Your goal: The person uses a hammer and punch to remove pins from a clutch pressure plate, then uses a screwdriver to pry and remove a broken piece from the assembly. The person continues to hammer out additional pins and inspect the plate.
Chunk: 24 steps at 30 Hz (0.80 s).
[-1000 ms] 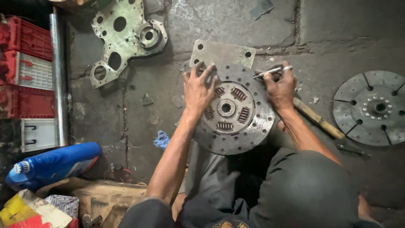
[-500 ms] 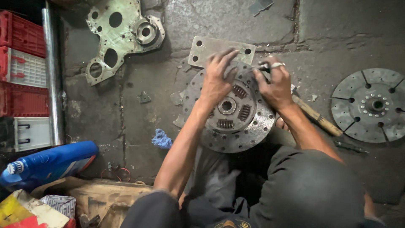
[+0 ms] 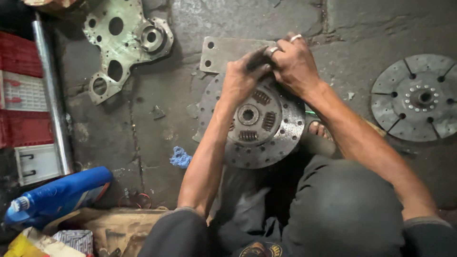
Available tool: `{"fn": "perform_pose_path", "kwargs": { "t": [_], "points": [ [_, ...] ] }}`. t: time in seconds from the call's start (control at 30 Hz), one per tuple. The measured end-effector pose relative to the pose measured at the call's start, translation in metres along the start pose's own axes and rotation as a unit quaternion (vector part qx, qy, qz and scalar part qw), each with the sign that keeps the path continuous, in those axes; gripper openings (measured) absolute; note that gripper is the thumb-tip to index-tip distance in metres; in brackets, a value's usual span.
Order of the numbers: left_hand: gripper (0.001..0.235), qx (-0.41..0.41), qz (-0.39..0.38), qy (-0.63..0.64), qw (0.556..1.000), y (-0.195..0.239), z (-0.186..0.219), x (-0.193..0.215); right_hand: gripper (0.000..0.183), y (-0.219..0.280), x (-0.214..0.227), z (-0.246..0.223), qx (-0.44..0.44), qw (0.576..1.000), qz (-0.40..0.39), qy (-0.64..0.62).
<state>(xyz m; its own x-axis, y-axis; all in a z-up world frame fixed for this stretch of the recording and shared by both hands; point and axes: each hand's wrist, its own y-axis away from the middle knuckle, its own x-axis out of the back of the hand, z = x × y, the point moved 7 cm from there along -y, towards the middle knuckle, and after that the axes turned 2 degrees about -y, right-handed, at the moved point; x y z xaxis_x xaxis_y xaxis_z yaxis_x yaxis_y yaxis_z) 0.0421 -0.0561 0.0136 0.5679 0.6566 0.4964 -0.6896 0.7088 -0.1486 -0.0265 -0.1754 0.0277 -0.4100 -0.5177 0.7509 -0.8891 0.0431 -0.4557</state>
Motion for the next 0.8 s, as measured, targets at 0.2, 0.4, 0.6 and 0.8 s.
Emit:
{"fn": "perform_pose_path", "kwargs": {
  "t": [0.2, 0.4, 0.6, 0.8],
  "points": [
    [0.069, 0.069, -0.017, 0.067, 0.995, 0.0, -0.015, -0.003, 0.051, 0.039, 0.005, 0.079, -0.247, 0.923, 0.089, -0.28],
    [0.031, 0.064, 0.072, 0.349, 0.932, 0.006, -0.054, 0.008, 0.044, 0.158, -0.018, 0.154, -0.379, 0.923, 0.06, -0.029],
    [0.027, 0.052, 0.042, 0.24, 0.969, 0.003, -0.059, -0.008, 0.065, 0.258, -0.083, 0.181, -0.445, 0.872, -0.168, 0.114],
    [0.028, 0.012, 0.025, 0.273, 0.962, -0.003, -0.056, -0.018, 0.057, 0.278, -0.095, 0.205, -0.419, 0.877, -0.179, 0.153]
  ]
}}
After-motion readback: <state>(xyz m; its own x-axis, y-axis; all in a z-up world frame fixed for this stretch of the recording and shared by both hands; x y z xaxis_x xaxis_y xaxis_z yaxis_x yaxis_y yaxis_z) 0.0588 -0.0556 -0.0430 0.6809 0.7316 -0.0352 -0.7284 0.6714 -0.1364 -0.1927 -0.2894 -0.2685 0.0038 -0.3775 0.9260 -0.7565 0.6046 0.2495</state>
